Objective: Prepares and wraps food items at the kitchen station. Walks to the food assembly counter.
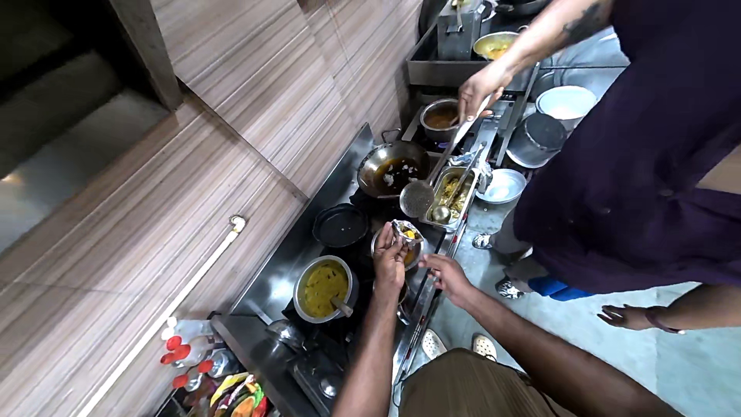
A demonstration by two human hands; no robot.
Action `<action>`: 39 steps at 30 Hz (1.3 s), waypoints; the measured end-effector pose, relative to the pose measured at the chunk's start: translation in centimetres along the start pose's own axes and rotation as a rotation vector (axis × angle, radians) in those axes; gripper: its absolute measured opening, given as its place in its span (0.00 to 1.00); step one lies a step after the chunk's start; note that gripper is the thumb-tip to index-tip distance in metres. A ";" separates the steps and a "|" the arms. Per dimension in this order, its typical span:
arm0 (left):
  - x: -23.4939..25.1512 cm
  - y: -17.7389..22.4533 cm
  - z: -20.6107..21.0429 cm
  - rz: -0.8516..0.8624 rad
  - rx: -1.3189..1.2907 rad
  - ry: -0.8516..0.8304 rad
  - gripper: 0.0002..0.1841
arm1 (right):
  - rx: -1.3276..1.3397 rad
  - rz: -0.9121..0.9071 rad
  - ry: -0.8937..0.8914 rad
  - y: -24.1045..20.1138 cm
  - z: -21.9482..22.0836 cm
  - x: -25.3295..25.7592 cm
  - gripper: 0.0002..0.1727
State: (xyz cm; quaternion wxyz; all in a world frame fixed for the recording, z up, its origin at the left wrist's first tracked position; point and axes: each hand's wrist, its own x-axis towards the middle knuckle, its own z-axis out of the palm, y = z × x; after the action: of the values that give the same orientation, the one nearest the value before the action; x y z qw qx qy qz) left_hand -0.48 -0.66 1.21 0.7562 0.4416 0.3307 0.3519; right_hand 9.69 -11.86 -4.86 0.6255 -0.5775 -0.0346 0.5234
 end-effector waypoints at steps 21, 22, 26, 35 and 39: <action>-22.9 -15.9 19.9 -0.672 0.000 -0.728 0.28 | -0.213 -0.215 0.621 14.8 -34.3 -31.2 0.17; -25.2 -17.8 22.4 -0.690 0.014 -0.783 0.28 | -0.337 -0.178 0.672 16.9 -36.8 -34.1 0.18; -35.2 -26.2 32.5 -0.745 0.116 -0.990 0.29 | -0.499 0.101 0.824 25.9 -46.2 -47.2 0.29; -62.6 -44.8 57.9 -1.088 0.425 -1.561 0.19 | 0.117 -0.474 1.194 26.5 -69.7 -70.0 0.16; -75.6 -55.6 69.4 -1.057 0.629 -1.801 0.21 | -0.007 -0.498 1.158 28.0 -84.5 -78.7 0.13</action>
State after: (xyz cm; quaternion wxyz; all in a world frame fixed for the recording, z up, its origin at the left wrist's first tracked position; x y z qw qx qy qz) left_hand 28.80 -113.35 -7.42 0.6297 0.5130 -0.1213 -0.5706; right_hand 11.88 -130.57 -9.84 0.6442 -0.7439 0.1745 -0.0355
